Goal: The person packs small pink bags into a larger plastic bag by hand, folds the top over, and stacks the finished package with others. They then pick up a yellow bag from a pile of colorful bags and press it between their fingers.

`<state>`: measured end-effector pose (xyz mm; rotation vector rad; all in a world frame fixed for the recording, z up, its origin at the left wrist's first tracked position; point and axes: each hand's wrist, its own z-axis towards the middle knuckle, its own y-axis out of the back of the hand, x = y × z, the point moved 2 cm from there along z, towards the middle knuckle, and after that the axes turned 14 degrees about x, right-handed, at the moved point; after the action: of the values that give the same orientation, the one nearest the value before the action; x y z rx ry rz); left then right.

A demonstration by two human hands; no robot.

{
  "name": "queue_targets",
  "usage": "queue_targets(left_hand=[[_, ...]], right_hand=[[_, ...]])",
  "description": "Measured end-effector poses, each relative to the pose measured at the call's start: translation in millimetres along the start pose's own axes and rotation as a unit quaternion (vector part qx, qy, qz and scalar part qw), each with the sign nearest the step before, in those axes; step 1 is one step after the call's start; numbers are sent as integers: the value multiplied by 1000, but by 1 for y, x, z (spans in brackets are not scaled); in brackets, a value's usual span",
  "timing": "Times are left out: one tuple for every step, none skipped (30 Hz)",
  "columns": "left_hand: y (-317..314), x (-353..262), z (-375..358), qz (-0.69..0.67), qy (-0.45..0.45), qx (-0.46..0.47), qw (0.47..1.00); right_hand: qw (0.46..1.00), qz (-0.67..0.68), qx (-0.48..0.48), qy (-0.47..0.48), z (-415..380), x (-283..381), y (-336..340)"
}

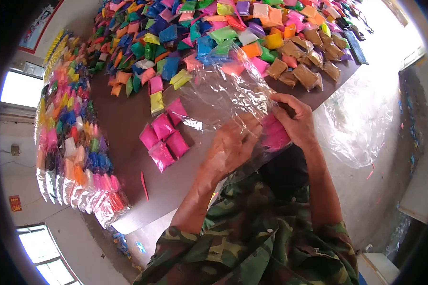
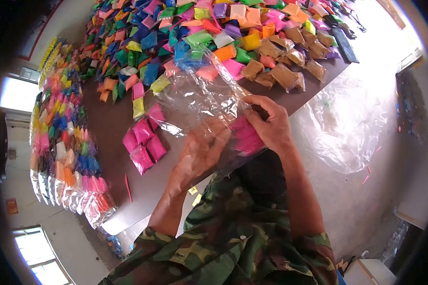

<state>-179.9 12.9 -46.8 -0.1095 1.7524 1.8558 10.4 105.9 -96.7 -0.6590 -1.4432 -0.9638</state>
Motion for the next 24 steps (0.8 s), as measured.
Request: queue_targets(left_hand=[[-1, -1, -3, 7, 0, -1, 1000], [-6, 0, -6, -80, -4, -34, 996], [-6, 1, -8, -164, -8, -67, 984], [-2, 1, -14, -175, 12, -69, 982], [5, 0, -21, -185, 34, -70, 980], [10, -1, -30, -195, 57, -72, 977], [14, 4, -42, -173, 92, -87, 977], [18, 11, -57, -150, 127, -101, 975], [24, 19, -71, -128, 160, -116, 972], [33, 28, -84, -125, 219, -132, 959], [44, 38, -98, -122, 277, -149, 942], [54, 50, -116, 16, 273, -151, 950], [63, 60, -133, 152, 264, -151, 940], [69, 64, -143, 160, 283, -140, 935], [74, 66, -152, 168, 302, -129, 930], [78, 69, -160, 176, 320, -118, 923], [76, 81, -173, 154, 310, -129, 929], [76, 81, -175, 124, 332, -132, 926], [75, 80, -177, 94, 354, -135, 921], [75, 80, -178, 63, 374, -138, 915], [76, 79, -178, 32, 392, -134, 910], [79, 75, -176, 1, 409, -128, 903], [80, 73, -176, -30, 426, -122, 896], [80, 74, -178, -24, 416, -111, 902]], right_hand=[[1000, -3, 0, 1, 0, 0, 0], [1000, -5, 1, 4, 1, 0, 1], [1000, -13, 0, 1, 2, 0, 2], [1000, -18, -1, -2, 1, -1, 3], [1000, -21, -1, -6, 0, -1, 2], [1000, -11, -1, -4, 0, -1, 1], [1000, -1, -1, -2, 1, 0, 1], [1000, 8, -2, 0, 1, 0, 1], [1000, 12, 0, 6, 2, -2, 0], [1000, 20, 2, 5, 3, -5, 0], [1000, 26, 4, 3, 3, -7, 1], [999, 32, 5, 0, 2, -9, 1], [1000, 25, 5, 2, 3, -10, 1], [1000, 25, 0, 8, 3, -8, 0], [1000, 24, -6, 13, 3, -6, -1], [1000, 22, -11, 18, 3, -4, -2], [1000, 20, -9, 20, 3, -5, -2], [1000, 17, -6, 21, 3, -8, -1], [1000, 13, -4, 23, 3, -10, -1], [1000, 16, -2, 21, 3, -12, 0], [1000, 19, 0, 20, 4, -13, 0], [1000, 22, 1, 18, 4, -13, 1], [1000, 27, 3, 15, 3, -13, 1], [999, 31, 5, 12, 3, -12, 1]])
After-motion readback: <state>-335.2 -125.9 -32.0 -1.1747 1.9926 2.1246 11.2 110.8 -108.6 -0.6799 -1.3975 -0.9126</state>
